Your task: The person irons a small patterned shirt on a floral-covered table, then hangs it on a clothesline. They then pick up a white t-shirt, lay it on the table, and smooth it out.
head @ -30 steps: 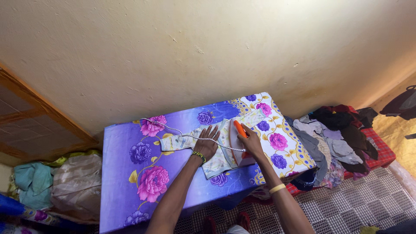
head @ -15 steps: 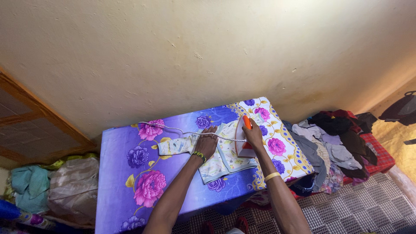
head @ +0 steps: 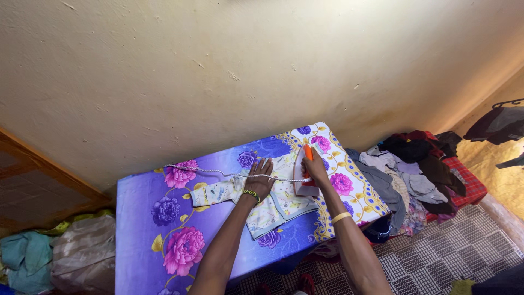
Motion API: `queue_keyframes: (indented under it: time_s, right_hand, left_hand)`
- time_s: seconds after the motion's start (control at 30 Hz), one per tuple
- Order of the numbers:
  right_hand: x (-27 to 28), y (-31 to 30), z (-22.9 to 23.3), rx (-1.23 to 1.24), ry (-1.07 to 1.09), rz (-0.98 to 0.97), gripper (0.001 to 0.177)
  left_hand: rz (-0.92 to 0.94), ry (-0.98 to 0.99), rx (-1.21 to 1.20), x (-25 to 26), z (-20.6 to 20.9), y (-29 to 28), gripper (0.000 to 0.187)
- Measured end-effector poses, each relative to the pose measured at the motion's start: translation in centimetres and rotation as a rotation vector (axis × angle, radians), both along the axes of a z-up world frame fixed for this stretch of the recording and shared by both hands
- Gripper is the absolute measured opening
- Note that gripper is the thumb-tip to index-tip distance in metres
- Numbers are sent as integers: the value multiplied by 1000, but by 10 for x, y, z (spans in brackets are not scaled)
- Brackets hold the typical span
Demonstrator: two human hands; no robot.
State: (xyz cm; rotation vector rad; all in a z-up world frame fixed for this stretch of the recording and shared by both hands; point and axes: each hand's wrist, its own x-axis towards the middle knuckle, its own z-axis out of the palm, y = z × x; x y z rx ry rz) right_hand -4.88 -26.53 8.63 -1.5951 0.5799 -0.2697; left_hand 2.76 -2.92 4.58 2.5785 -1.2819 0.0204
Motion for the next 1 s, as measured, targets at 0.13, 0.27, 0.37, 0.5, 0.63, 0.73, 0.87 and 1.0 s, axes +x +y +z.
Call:
queue_keyframes:
  time_s: [0.13,0.27,0.37,0.5,0.63,0.73,0.87,1.0]
  right_hand:
    - [-1,-8,-3,-24,-13,-103,53]
    - [-1,-8,-3,-31,-16,-116,58]
    - [2,-8,3,-63,38,-208,57]
    - [13,3,5,-106,87,-250,51]
    - [14,11,-8,-227,63,-69,70]
    - [22,10,-17,-213,27,-40,67]
    - [35,-5,-9,-184,97,-204,58]
    - [30,-8,6,-131,111,-301,54]
  left_hand:
    - [31,32,-32,-6,10,2,65]
    - [41,45,-29,-6,16,4,65]
    - [24,34,-72,-6,13,2,60]
    - [8,46,-77,-2,2,6,54]
    - [-10,-57,-110,0,-5,3,55]
    - [-2,-20,-69,0,-4,3,57]
    - [20,37,-38,0,0,3,58]
    - [21,44,-33,0,-1,0,57]
